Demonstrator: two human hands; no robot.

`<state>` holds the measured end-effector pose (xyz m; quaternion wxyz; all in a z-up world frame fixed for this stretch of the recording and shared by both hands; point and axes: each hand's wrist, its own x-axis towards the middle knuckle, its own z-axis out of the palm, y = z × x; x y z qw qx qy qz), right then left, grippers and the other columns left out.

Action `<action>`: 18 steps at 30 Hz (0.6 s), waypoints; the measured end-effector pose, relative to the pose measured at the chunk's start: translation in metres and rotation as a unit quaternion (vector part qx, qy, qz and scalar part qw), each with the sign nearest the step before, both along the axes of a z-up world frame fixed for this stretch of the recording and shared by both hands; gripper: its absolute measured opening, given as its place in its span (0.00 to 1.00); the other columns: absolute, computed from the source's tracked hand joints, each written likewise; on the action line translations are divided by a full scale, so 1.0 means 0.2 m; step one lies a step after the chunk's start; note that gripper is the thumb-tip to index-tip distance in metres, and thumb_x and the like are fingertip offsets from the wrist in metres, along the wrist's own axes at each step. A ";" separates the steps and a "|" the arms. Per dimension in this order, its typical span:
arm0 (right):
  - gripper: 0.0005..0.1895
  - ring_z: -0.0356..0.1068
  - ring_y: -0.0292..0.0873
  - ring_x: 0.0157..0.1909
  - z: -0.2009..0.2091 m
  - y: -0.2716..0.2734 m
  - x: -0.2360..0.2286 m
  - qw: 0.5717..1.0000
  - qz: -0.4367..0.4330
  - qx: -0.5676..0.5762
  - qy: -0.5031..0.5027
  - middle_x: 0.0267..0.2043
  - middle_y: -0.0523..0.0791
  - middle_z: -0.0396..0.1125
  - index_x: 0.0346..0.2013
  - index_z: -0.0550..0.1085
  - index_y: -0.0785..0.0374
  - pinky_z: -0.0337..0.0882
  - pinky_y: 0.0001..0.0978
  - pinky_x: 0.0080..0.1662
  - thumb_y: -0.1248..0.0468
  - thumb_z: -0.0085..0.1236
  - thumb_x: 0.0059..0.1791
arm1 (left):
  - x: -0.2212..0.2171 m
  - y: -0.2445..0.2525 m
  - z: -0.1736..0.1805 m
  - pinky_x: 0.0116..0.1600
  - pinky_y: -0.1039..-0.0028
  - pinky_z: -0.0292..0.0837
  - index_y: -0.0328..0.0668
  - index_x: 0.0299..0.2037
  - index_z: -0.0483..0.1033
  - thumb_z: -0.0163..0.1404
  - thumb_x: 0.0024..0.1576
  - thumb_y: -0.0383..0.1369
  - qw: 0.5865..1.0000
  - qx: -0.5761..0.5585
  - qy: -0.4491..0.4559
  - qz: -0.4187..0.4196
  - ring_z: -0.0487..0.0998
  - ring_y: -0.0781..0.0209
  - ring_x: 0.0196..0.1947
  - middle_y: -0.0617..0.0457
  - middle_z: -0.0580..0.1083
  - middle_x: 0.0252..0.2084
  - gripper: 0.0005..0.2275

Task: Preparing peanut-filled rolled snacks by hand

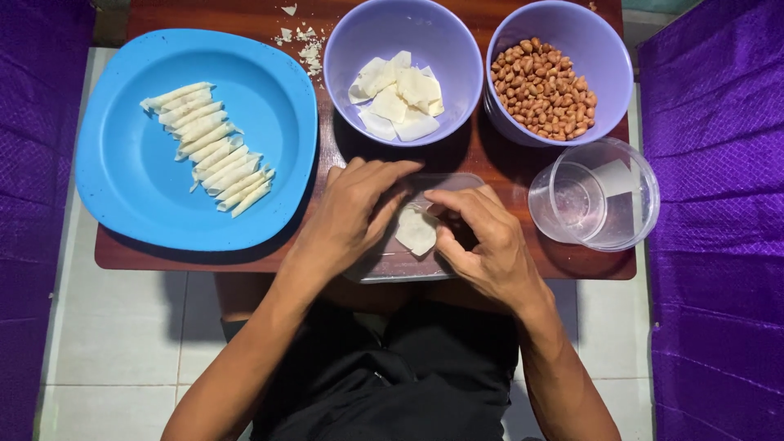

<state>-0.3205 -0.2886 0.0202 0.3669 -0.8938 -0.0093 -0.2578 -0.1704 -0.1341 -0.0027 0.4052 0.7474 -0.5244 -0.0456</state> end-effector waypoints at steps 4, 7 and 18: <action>0.19 0.72 0.57 0.39 0.01 0.00 0.01 1.000 0.000 -0.002 0.003 0.39 0.50 0.73 0.52 0.76 0.63 0.74 0.49 0.43 0.74 0.59 0.46 | -0.01 0.03 0.06 0.47 0.66 0.62 0.46 0.60 0.74 0.49 0.62 0.36 0.998 0.001 0.044 -0.041 0.75 0.50 0.42 0.50 0.79 0.42 0.16; 0.19 0.72 0.57 0.39 0.00 0.00 0.00 1.000 -0.003 -0.003 0.007 0.39 0.50 0.73 0.52 0.77 0.63 0.74 0.48 0.43 0.74 0.59 0.46 | -0.02 0.01 0.01 0.48 0.66 0.62 0.48 0.59 0.74 0.53 0.61 0.38 0.999 0.003 0.020 -0.034 0.75 0.52 0.42 0.55 0.79 0.41 0.17; 0.14 0.74 0.54 0.40 -0.03 0.00 -0.03 0.999 -0.035 0.021 -0.024 0.40 0.50 0.73 0.51 0.77 0.64 0.73 0.43 0.41 0.72 0.57 0.51 | -0.11 0.07 -0.01 0.48 0.70 0.62 0.51 0.60 0.74 0.50 0.63 0.39 0.999 -0.047 -0.001 -0.015 0.73 0.56 0.44 0.58 0.75 0.42 0.15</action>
